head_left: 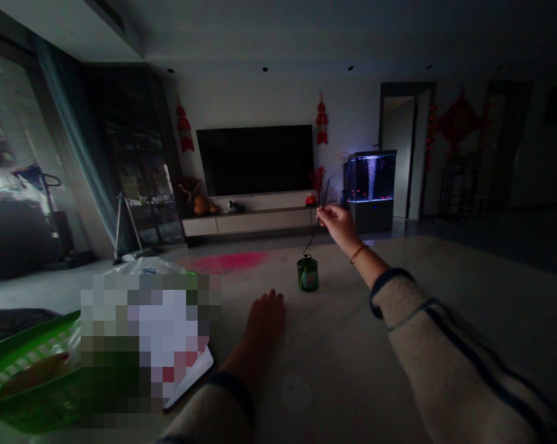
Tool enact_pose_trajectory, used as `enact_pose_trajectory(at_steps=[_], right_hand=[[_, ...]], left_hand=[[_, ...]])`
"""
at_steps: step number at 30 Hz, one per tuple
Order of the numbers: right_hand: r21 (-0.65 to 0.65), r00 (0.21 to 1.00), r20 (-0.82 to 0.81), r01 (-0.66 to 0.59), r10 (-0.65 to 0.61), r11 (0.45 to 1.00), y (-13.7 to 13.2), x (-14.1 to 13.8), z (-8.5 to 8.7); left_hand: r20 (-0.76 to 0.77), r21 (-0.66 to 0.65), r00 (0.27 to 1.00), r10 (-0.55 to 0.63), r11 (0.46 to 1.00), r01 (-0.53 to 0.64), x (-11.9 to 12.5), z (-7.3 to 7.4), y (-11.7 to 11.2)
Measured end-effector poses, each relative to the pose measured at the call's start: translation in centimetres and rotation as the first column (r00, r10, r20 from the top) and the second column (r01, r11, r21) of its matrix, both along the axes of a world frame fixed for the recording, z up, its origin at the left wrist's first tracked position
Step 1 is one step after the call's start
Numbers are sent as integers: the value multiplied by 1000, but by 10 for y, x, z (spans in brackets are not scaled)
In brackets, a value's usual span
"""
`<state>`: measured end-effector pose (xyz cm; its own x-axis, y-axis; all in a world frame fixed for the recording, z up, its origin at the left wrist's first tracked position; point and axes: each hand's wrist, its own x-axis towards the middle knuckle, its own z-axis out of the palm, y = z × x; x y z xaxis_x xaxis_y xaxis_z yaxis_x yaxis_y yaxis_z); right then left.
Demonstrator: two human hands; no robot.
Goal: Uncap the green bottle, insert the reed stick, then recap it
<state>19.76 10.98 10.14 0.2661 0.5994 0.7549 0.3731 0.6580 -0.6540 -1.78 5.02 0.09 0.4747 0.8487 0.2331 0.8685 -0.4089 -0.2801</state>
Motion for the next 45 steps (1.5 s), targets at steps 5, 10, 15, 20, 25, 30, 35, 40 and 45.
enact_pose_trajectory(at_steps=[5, 10, 15, 20, 25, 30, 35, 40, 45], right_hand=[[-38, 998, -59, -40, 38, 998, -18, 13, 18], [-488, 971, 226, 44, 78, 872, -34, 17, 14], [-541, 705, 705, 463, 79, 702, -43, 13, 11], [-256, 503, 863, 351, 49, 901, -34, -12, 0], [-219, 415, 909, 382, 45, 898, -23, -28, -21], [-232, 461, 886, 346, 51, 909, -16, -28, -30], [-236, 550, 835, 340, 11, 910, -7, -25, -34], [-307, 734, 678, 250, 27, 918, -1, -23, -41], [-331, 825, 566, 238, -10, 913, 11, -23, -50]], left_hand=[[1, -8, 1000, 5, 1000, -5, 1, 0, 0], [3, -10, 1000, 4, 1000, -4, 0, 0, 2], [-1, -8, 1000, -1, 1000, 1, 0, 0, 1], [-8, -11, 1000, 9, 1000, -9, 0, 1, 1], [-15, -5, 1000, 15, 1000, -15, 0, 1, 1], [-16, 0, 1000, 9, 1000, -9, 0, 0, 2], [-22, 5, 1000, -1, 1000, 1, 0, -1, 2], [-23, 11, 1000, 0, 1000, 1, 0, -2, 3], [-25, 5, 1000, 11, 1000, -11, 0, -2, 3]])
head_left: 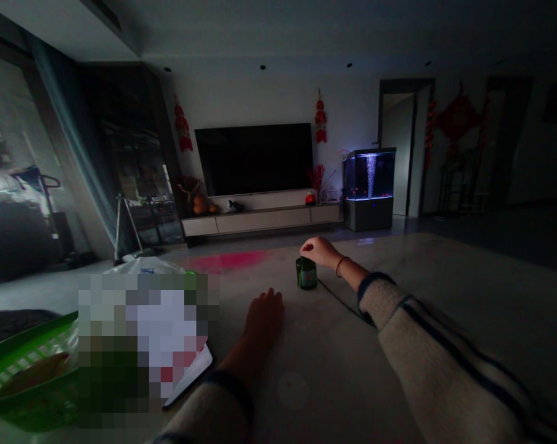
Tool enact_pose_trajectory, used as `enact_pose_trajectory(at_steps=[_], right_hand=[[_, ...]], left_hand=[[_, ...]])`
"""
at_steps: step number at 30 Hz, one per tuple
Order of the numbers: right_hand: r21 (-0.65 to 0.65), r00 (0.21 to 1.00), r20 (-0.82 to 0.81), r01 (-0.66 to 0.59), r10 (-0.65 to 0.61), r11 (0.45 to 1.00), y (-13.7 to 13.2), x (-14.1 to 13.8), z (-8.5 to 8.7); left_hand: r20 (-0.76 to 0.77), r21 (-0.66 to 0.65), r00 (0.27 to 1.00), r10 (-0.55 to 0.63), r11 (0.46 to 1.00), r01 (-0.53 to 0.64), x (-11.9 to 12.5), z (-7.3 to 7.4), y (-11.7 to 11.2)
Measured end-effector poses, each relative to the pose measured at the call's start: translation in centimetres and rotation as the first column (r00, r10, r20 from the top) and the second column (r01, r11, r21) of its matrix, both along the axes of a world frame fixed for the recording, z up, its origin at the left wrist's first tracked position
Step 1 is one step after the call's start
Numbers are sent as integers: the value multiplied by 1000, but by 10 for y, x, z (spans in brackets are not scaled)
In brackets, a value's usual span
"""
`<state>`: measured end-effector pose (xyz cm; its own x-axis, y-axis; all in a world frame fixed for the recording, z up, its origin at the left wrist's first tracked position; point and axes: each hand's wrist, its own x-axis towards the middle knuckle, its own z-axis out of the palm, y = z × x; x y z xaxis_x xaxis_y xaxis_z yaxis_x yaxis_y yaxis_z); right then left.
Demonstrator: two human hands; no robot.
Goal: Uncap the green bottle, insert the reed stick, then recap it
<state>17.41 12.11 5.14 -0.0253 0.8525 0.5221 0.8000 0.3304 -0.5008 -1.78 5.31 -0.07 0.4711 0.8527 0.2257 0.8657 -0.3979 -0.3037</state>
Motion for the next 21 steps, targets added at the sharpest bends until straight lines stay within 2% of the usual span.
enact_pose_trajectory(at_steps=[8, 21], right_hand=[[-36, 994, -89, 68, -71, 997, 12, -4, -3], [-50, 999, -32, 29, -31, 998, 7, -5, 1]], left_hand=[[-2, 0, 1000, 6, 1000, -6, 1, 0, 0], [10, -6, 1000, 16, 1000, -16, 1, 1, -1]])
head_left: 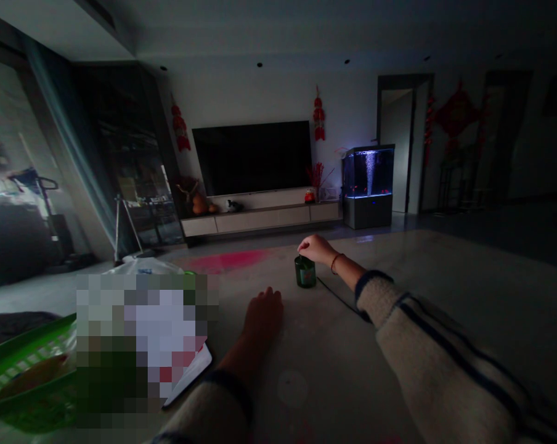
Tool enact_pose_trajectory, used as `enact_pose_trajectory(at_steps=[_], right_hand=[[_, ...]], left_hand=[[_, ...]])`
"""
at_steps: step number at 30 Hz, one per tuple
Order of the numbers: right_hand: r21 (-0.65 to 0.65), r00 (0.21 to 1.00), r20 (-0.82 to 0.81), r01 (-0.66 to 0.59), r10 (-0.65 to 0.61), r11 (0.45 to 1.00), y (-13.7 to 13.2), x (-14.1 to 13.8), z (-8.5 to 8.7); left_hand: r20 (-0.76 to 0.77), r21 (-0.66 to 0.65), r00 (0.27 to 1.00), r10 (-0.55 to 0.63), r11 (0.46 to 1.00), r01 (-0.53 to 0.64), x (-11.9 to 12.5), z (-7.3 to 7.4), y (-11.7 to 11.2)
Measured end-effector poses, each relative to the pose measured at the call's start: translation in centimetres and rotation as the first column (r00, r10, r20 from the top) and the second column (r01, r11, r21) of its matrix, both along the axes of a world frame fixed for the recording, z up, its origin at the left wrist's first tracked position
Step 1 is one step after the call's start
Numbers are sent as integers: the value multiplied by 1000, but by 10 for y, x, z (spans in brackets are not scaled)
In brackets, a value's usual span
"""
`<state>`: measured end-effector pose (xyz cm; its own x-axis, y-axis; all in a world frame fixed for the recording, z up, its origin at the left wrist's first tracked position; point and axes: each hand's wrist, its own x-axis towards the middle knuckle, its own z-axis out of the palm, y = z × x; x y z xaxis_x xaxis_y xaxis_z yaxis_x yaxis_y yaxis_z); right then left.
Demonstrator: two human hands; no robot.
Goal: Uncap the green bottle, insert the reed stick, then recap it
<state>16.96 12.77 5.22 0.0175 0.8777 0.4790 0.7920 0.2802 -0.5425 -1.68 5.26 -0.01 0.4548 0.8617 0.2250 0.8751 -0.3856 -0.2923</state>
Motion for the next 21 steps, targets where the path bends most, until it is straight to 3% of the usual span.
enact_pose_trajectory(at_steps=[7, 21], right_hand=[[-36, 997, -14, -72, 71, 997, 4, -4, -5], [-102, 974, -222, -59, 35, 993, 8, -3, -4]], left_hand=[[-19, -11, 1000, 7, 1000, -7, 1, 1, -1], [-38, -3, 999, -4, 1000, 4, 0, 1, -1]])
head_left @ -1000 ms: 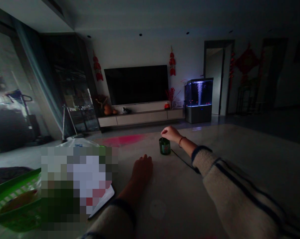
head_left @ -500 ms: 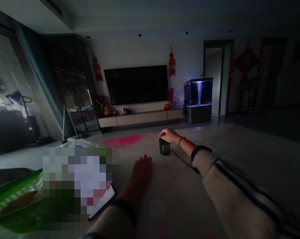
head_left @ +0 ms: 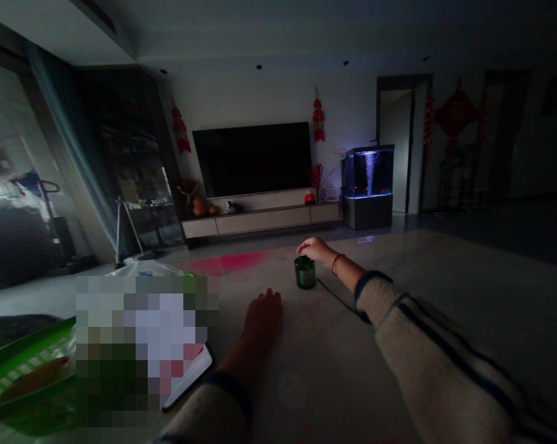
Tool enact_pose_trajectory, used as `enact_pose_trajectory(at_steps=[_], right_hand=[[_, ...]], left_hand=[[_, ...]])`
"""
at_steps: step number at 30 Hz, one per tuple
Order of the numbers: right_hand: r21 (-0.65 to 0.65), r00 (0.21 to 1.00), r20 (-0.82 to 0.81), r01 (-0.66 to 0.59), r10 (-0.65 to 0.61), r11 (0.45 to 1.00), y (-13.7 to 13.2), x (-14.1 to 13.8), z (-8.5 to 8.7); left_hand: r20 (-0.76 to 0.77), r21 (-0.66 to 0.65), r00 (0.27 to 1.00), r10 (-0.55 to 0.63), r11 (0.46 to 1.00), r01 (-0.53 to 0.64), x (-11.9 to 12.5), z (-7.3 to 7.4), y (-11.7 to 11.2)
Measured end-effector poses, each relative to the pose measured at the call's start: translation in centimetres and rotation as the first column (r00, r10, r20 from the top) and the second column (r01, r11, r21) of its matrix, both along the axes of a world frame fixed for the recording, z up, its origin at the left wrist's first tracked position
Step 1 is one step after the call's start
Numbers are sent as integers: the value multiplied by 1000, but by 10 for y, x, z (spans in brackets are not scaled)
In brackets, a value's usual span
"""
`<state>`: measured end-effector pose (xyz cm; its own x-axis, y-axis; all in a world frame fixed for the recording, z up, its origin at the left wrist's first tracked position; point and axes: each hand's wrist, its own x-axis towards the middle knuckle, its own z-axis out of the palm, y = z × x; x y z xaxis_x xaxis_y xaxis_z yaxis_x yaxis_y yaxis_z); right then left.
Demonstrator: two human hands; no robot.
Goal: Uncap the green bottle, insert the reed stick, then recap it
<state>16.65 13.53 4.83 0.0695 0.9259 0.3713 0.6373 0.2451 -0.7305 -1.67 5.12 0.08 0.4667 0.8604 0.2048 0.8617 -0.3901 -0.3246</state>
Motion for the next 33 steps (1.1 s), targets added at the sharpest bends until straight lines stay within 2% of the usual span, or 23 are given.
enact_pose_trajectory(at_steps=[14, 19, 25, 29, 33], right_hand=[[168, 972, 198, 92, -125, 981, -6, 8, 4], [247, 927, 359, 19, -109, 969, -16, 3, 8], [242, 851, 520, -69, -70, 968, -20, 6, 15], [225, 817, 574, -94, -54, 970, -20, 8, 18], [220, 817, 574, -86, -57, 972, -18, 8, 19]], left_hand=[[27, 15, 1000, 5, 1000, -6, 0, -2, 2], [27, 20, 1000, -4, 1000, 4, -1, -2, 2], [28, 13, 999, -16, 1000, 15, -2, -3, 4], [30, 5, 999, -10, 1000, 9, -3, -3, 4], [33, 0, 999, -6, 1000, 6, -2, -2, 3]])
